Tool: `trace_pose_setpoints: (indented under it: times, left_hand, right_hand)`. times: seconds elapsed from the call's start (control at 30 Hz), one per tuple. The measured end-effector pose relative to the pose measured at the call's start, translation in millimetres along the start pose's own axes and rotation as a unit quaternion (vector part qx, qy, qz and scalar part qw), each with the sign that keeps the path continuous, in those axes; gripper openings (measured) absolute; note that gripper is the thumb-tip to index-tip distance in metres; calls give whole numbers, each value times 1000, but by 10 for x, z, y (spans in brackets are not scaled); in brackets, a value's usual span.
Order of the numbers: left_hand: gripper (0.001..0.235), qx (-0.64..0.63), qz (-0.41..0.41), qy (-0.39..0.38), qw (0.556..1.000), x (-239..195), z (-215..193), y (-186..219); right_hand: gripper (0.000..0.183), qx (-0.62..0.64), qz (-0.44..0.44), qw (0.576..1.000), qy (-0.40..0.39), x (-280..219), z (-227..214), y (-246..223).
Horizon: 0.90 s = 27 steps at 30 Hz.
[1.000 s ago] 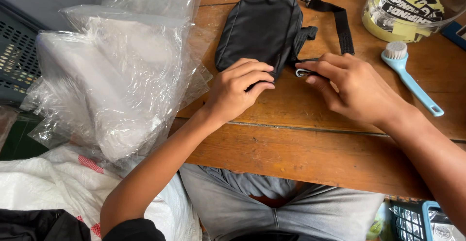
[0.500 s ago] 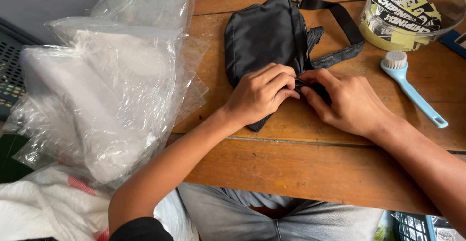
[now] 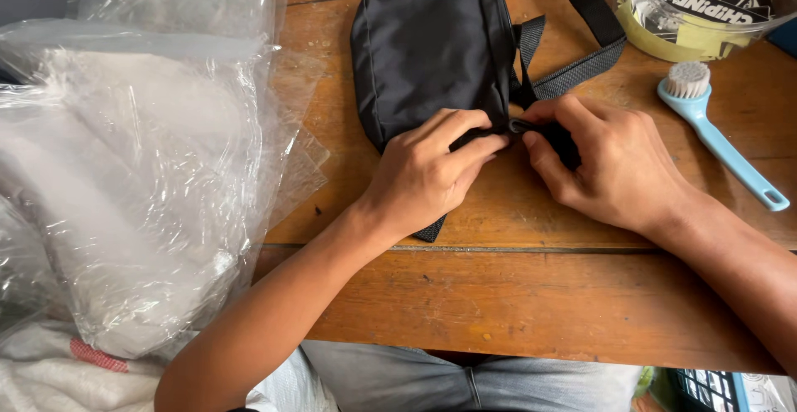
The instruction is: The person attaches a strap to a black bag using a metal clasp, then places a sticker inside the bag. They use a brush to clean the bag's surface and attach a small chain to the zipper pull.
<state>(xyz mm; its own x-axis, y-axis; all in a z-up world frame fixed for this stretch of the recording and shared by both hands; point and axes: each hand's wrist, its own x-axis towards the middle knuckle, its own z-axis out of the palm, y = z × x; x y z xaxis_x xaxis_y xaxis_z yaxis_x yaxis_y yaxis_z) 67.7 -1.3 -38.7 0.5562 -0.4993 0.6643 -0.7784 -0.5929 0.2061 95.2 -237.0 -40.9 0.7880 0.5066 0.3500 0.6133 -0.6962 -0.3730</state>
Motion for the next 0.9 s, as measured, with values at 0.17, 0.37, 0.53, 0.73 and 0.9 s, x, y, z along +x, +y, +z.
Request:
trace_pose_setpoints:
  times: [0.17, 0.37, 0.53, 0.73, 0.9]
  left_hand:
    - [1, -12, -12, 41, 999, 59, -23, 71]
    - [8, -58, -40, 55, 996, 79, -56, 117]
    - [14, -34, -40, 59, 997, 46, 6, 87]
    - [5, -17, -35, 74, 996, 87, -38, 118]
    - [4, -7, -33, 84, 996, 100, -59, 131]
  right_hand:
    - [30, -22, 6, 1000, -6, -18, 44, -2]
    - [32, -2, -30, 1000, 4, 2, 42, -63]
    - [32, -10, -102, 994, 43, 4, 61, -96]
    - [29, -2, -46, 998, 53, -27, 75, -110]
    - [29, 47, 11, 998, 42, -39, 64, -129]
